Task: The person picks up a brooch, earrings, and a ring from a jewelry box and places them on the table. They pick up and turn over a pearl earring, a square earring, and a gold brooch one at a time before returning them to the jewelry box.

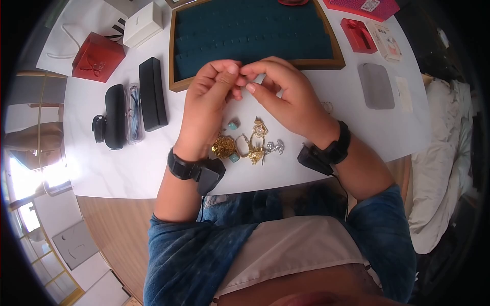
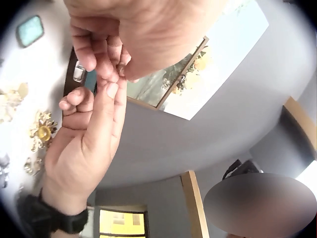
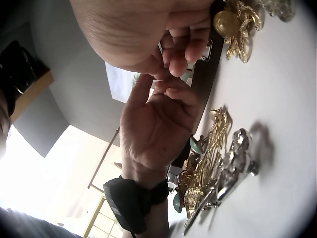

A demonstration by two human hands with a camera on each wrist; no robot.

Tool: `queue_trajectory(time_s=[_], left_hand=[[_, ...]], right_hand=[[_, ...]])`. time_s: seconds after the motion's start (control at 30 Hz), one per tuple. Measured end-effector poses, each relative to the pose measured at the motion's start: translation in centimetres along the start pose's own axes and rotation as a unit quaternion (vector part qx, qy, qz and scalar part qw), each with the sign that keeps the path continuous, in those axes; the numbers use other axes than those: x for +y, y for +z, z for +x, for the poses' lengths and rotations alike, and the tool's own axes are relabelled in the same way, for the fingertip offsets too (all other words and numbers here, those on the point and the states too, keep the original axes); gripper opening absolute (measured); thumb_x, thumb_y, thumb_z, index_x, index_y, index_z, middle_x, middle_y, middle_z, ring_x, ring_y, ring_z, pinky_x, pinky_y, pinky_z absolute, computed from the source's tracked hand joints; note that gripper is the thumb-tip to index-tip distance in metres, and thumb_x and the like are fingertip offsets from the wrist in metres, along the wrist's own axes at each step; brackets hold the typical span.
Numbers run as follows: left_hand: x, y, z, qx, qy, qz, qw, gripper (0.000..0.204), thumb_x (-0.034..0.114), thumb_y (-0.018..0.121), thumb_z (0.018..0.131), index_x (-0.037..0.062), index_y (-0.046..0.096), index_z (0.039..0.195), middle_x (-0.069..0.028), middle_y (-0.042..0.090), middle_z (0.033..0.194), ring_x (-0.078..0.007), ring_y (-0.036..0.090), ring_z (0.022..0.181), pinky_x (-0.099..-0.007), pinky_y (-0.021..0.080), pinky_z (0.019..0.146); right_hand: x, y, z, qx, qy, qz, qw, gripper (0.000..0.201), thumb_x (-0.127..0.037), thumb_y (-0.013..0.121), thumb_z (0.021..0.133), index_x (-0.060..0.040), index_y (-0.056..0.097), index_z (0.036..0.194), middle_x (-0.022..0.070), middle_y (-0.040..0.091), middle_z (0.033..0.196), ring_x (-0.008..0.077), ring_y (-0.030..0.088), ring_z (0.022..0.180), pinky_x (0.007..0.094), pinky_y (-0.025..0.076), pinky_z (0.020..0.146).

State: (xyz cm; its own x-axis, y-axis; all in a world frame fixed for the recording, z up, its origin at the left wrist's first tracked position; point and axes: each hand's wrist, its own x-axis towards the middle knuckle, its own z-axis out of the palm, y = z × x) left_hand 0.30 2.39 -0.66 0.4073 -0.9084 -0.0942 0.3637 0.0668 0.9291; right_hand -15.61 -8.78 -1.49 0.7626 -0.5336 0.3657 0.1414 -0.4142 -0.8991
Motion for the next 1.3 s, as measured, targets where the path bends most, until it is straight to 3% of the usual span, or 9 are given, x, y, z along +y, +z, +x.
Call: queue_trajectory(time_s=[0.17,0.23,0.37,0.43,0.53,0.93,1.03,1.13,1.3], left_hand=[[0.8,0.3,0.0,0.054,0.017,-0.016,0.998,0.025,0.031,0.057,0.112,0.0064,0.062,0.111,0.005,0.047,0.079,-0.0064,0.042,0.072,-0.0233,0.038,0.069],[0.9,-0.2,0.2,0.043,0.021,-0.043,0.998,0.026,0.032,0.055,0.113,0.0077,0.06,0.107,0.0058,0.04,0.076,-0.0065,0.036,0.069,-0.0244,0.034,0.066],[1.2,-0.6,0.4,0.035,0.021,-0.083,0.996,0.026,0.033,0.053,0.114,0.0089,0.056,0.104,0.0065,0.031,0.073,-0.0071,0.028,0.066,-0.0262,0.029,0.062],[1.1,-1.2,0.6,0.021,0.02,-0.101,0.994,0.029,0.034,0.054,0.113,0.0087,0.057,0.101,0.0044,0.038,0.073,-0.0085,0.034,0.066,-0.0263,0.033,0.063],[1.0,-1.3,0.6,0.029,0.019,-0.108,0.993,0.029,0.035,0.054,0.113,0.0086,0.058,0.101,0.0027,0.044,0.073,-0.0092,0.039,0.066,-0.0265,0.037,0.064],[0.5,-1.1,0.6,0.036,0.008,-0.088,0.995,0.02,0.024,0.053,0.112,0.0051,0.061,0.112,-0.0015,0.061,0.089,-0.0114,0.053,0.078,-0.0277,0.045,0.076],[0.3,-1.1,0.6,0.031,0.01,-0.091,0.995,0.019,0.021,0.053,0.112,0.0046,0.061,0.116,-0.0028,0.064,0.096,-0.0117,0.055,0.081,-0.0274,0.046,0.077],[0.6,-0.7,0.6,0.029,0.002,-0.079,0.996,0.02,0.021,0.053,0.112,0.0039,0.062,0.118,-0.0039,0.067,0.099,-0.0105,0.057,0.08,-0.0251,0.048,0.076],[0.8,-0.6,0.3,-0.009,-0.023,-0.052,0.998,0.021,0.019,0.05,0.113,0.0033,0.062,0.12,-0.0029,0.067,0.1,-0.0082,0.056,0.079,-0.0218,0.045,0.073]], right_hand=[[-0.2,-0.4,0.1,-0.013,-0.002,-0.017,1.0,0.013,-0.009,0.071,0.097,-0.004,0.072,0.109,0.0058,0.069,0.097,0.0168,0.065,0.079,0.0286,0.052,0.07],[-0.3,-0.7,0.2,-0.028,-0.013,-0.036,0.999,0.01,-0.01,0.073,0.095,-0.0045,0.074,0.103,0.0065,0.07,0.09,0.0181,0.065,0.078,0.0299,0.051,0.069],[-2.1,-1.7,0.2,-0.154,0.028,-0.101,0.983,0.011,-0.015,0.075,0.092,-0.0061,0.075,0.098,0.0079,0.068,0.084,0.0232,0.066,0.073,0.034,0.051,0.067],[-2.8,-2.0,0.1,-0.217,0.026,-0.136,0.966,0.013,-0.017,0.076,0.089,-0.0068,0.075,0.097,0.0085,0.069,0.085,0.0261,0.066,0.072,0.0363,0.052,0.067],[-2.0,-1.6,-0.4,-0.211,-0.036,-0.168,0.962,0.015,-0.012,0.076,0.089,-0.0042,0.075,0.102,0.0075,0.066,0.086,0.0223,0.064,0.071,0.0338,0.051,0.065],[-0.9,-1.2,-0.9,-0.208,-0.038,-0.193,0.958,0.007,-0.01,0.072,0.088,-0.0045,0.072,0.092,0.0092,0.068,0.088,0.0308,0.066,0.079,0.0406,0.053,0.071],[-1.1,-1.2,-0.8,-0.192,-0.039,-0.177,0.965,0.007,-0.009,0.073,0.089,-0.0046,0.073,0.094,0.0082,0.068,0.087,0.0276,0.066,0.076,0.0379,0.053,0.07],[-1.5,-1.1,-0.5,-0.166,0.009,-0.105,0.981,0.008,-0.007,0.075,0.089,-0.0045,0.074,0.096,0.0056,0.067,0.087,0.0205,0.065,0.075,0.0329,0.053,0.067],[-1.6,-1.0,0.2,-0.069,-0.011,-0.005,0.998,0.007,-0.006,0.076,0.091,-0.0043,0.073,0.097,0.0052,0.069,0.088,0.0143,0.063,0.072,0.0294,0.051,0.065]])
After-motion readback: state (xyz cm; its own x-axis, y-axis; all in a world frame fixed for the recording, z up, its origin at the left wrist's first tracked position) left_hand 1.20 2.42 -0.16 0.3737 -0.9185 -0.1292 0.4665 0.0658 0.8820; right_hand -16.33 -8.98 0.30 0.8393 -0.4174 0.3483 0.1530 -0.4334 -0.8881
